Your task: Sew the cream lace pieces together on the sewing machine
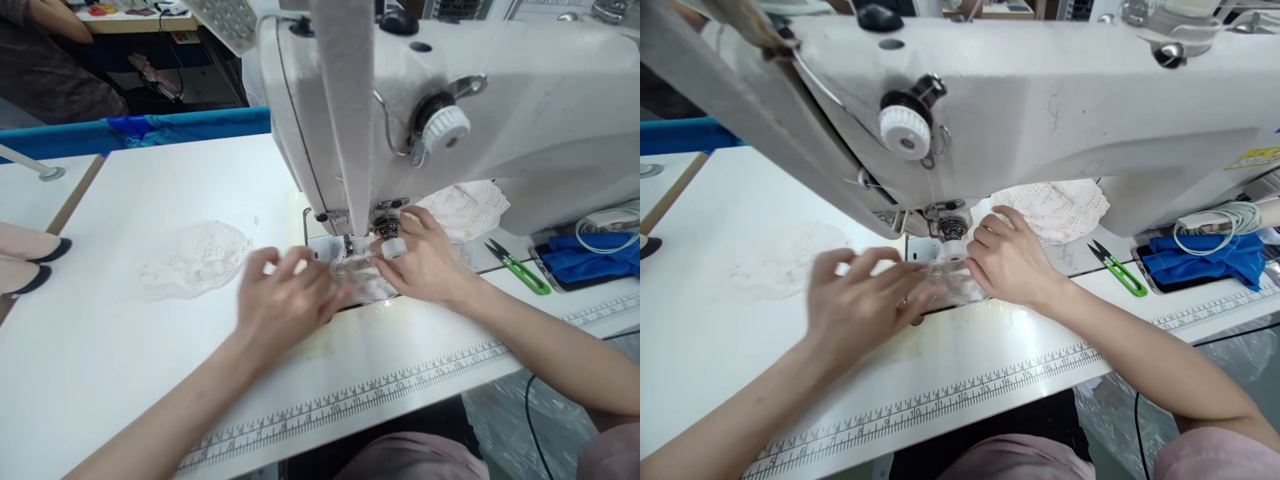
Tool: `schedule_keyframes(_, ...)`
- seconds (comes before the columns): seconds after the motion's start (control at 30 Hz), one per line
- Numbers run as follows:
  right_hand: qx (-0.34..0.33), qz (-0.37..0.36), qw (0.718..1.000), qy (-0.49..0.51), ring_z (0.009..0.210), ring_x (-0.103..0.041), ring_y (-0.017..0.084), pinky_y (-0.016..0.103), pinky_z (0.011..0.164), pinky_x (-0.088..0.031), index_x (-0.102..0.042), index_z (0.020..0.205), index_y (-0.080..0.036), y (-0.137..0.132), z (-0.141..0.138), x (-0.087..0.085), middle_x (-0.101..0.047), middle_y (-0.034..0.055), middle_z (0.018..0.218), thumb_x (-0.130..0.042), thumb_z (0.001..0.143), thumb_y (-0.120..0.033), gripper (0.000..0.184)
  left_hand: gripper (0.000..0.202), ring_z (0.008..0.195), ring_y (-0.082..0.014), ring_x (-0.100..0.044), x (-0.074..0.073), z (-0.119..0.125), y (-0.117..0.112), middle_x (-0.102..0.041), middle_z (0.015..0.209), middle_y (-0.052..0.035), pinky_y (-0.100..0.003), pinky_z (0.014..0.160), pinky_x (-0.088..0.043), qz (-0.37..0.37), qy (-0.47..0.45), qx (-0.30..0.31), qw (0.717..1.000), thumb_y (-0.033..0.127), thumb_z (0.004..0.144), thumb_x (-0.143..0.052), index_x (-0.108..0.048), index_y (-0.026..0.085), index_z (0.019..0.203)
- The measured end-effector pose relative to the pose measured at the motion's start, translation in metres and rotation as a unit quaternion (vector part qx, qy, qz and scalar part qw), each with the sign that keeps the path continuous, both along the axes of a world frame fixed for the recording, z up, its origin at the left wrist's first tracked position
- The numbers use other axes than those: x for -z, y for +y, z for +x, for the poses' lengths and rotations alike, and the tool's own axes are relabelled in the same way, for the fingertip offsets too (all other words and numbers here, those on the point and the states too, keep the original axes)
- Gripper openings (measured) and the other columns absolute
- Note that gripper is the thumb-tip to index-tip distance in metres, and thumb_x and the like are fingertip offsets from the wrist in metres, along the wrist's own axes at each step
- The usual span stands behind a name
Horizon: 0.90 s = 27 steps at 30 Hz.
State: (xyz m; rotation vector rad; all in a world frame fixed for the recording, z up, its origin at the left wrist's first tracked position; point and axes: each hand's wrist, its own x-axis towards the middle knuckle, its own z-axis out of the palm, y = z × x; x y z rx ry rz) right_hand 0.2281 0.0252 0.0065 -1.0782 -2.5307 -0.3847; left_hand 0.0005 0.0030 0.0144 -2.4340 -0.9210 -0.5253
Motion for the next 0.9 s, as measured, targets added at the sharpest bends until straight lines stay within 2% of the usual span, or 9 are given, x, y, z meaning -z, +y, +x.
schedule_keyframes(0.03,0.005,0.006,1.000,0.005,0.088,-0.056,0.022,0.043,0.101,-0.036,-0.070,0.086,-0.018,-0.001,0.001,-0.002,-0.068,0.0047,0.079,-0.046,0.092,-0.022,0.025,0.022,0.078,-0.0228,-0.062,-0.003,-0.004,0.001,-0.071,0.067,-0.0014,-0.042,0.073,-0.039,0.027,0.014,-0.038,0.999,0.035,0.089,-0.058,-0.064,0.023,0.072)
schedule_keyframes(0.1,0.012,0.018,1.000,-0.002,0.085,-0.055,0.021,0.043,0.100,-0.036,-0.070,0.089,-0.019,-0.002,0.003,-0.004,-0.067,0.0035,0.077,-0.047,0.088,-0.014,0.024,0.018,0.071,-0.0216,-0.061,-0.005,-0.006,-0.001,-0.069,0.066,-0.0023,-0.040,0.068,-0.039,0.036,-0.001,-0.067,0.997,0.031,0.088,-0.060,-0.064,0.021,0.073)
schedule_keyframes(0.2,0.009,0.023,0.999,-0.029,0.092,-0.055,0.022,0.042,0.101,-0.036,-0.070,0.095,-0.018,-0.002,0.006,-0.003,-0.068,0.0058,0.091,-0.045,0.085,-0.003,0.030,0.019,0.077,-0.0184,-0.063,0.000,0.002,-0.008,-0.072,0.093,-0.0050,-0.033,0.062,-0.042,-0.066,-0.047,0.006,0.997,0.031,0.088,-0.059,-0.065,0.017,0.101)
schedule_keyframes(0.27,-0.011,0.015,0.999,-0.037,0.094,-0.056,0.022,0.042,0.100,-0.037,-0.071,0.092,-0.016,-0.003,0.006,-0.004,-0.069,0.0071,0.094,-0.044,0.085,-0.003,0.031,0.026,0.078,-0.0188,-0.063,0.005,0.005,-0.009,-0.069,0.099,-0.0073,-0.032,0.059,-0.042,-0.125,-0.028,0.012,0.992,0.032,0.090,-0.055,-0.063,0.016,0.109)
schedule_keyframes(0.33,-0.042,-0.003,0.999,-0.031,0.095,-0.057,0.022,0.041,0.099,-0.038,-0.072,0.092,-0.016,-0.007,0.005,-0.004,-0.070,0.0062,0.093,-0.042,0.084,0.000,0.035,0.022,0.073,-0.0198,-0.062,0.008,-0.001,-0.002,-0.069,0.095,-0.0084,-0.035,0.060,-0.043,-0.132,0.006,-0.044,0.990,0.025,0.093,-0.048,-0.065,0.016,0.104)
schedule_keyframes(0.4,-0.072,-0.020,0.997,-0.020,0.097,-0.059,0.021,0.041,0.097,-0.040,-0.071,0.094,-0.016,-0.012,0.003,-0.004,-0.072,0.0052,0.096,-0.040,0.082,0.003,0.039,0.029,0.077,-0.0246,-0.063,0.006,-0.011,0.007,-0.069,0.094,-0.0093,-0.042,0.068,-0.044,-0.077,0.031,-0.130,0.988,0.015,0.094,-0.039,-0.064,0.020,0.106)
schedule_keyframes(0.47,-0.092,-0.026,0.995,-0.015,0.099,-0.060,0.020,0.041,0.096,-0.041,-0.070,0.099,-0.015,-0.017,0.000,-0.003,-0.072,0.0058,0.103,-0.040,0.081,0.004,0.040,0.035,0.088,-0.0273,-0.065,0.002,-0.018,0.013,-0.071,0.095,-0.0080,-0.046,0.075,-0.045,-0.023,0.003,-0.162,0.986,0.007,0.092,-0.035,-0.064,0.022,0.106)
schedule_keyframes(0.63,-0.096,-0.014,0.995,-0.020,0.102,-0.061,0.018,0.040,0.098,-0.040,-0.067,0.105,-0.015,-0.022,-0.005,0.003,-0.069,0.0051,0.116,-0.039,0.086,0.001,0.037,0.026,0.099,-0.0217,-0.065,0.003,-0.001,0.001,-0.069,0.110,-0.0094,-0.035,0.081,-0.052,-0.146,-0.066,0.019,0.987,0.017,0.090,-0.052,-0.060,0.016,0.115)
schedule_keyframes(0.9,-0.090,-0.003,0.996,-0.014,0.100,-0.062,0.019,0.041,0.097,-0.041,-0.066,0.102,-0.014,-0.018,-0.003,0.004,-0.070,0.0072,0.111,-0.035,0.087,0.001,0.038,0.029,0.097,-0.0258,-0.064,0.014,0.009,-0.004,-0.068,0.109,-0.0134,-0.040,0.082,-0.052,-0.123,-0.021,0.017,0.992,0.031,0.091,-0.055,-0.065,0.013,0.110)
